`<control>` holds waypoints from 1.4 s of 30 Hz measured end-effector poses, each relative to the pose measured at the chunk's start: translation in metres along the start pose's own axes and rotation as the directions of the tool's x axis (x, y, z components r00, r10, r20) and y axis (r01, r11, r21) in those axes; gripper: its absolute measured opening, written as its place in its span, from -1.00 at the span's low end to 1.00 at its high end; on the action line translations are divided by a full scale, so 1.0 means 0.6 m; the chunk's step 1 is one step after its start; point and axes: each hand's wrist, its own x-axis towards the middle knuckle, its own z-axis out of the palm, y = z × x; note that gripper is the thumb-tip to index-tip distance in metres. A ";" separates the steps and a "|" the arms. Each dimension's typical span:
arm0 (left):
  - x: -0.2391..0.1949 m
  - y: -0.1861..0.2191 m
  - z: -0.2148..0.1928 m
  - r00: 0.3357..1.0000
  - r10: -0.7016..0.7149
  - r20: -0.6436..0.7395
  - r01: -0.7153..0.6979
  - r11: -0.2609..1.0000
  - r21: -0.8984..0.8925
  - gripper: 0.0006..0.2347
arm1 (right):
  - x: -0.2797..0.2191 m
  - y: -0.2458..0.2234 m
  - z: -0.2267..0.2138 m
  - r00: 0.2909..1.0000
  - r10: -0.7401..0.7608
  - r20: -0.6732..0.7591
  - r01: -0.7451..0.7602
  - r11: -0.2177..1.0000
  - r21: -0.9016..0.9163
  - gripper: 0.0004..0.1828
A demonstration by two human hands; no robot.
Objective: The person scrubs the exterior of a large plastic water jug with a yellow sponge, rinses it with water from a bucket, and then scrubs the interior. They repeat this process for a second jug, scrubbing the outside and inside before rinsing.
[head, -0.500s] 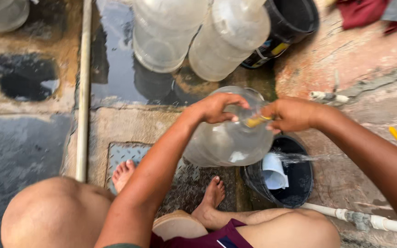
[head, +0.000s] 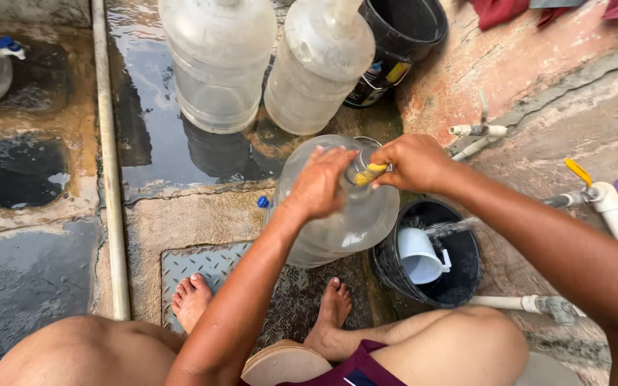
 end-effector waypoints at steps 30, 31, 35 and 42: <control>0.022 -0.008 0.008 0.630 -0.571 -0.527 0.529 0.812 -0.247 -0.74 | -0.011 -0.015 -0.003 0.804 0.180 0.566 -0.441 0.820 0.366 -0.42; 0.009 0.004 0.005 0.678 -0.473 -0.563 0.391 0.880 -0.269 -0.74 | -0.015 -0.013 0.000 0.815 0.128 0.565 -0.434 0.780 0.450 -0.41; -0.019 0.055 -0.005 0.849 -0.197 -0.491 0.040 0.949 -0.313 -0.67 | -0.035 0.007 -0.003 0.838 0.215 0.501 -0.490 0.701 0.519 -0.38; -0.003 0.015 0.014 0.940 -0.164 -0.299 0.099 0.970 -0.220 -0.61 | -0.072 0.026 -0.004 0.916 0.197 -0.350 -0.092 0.952 0.293 -0.63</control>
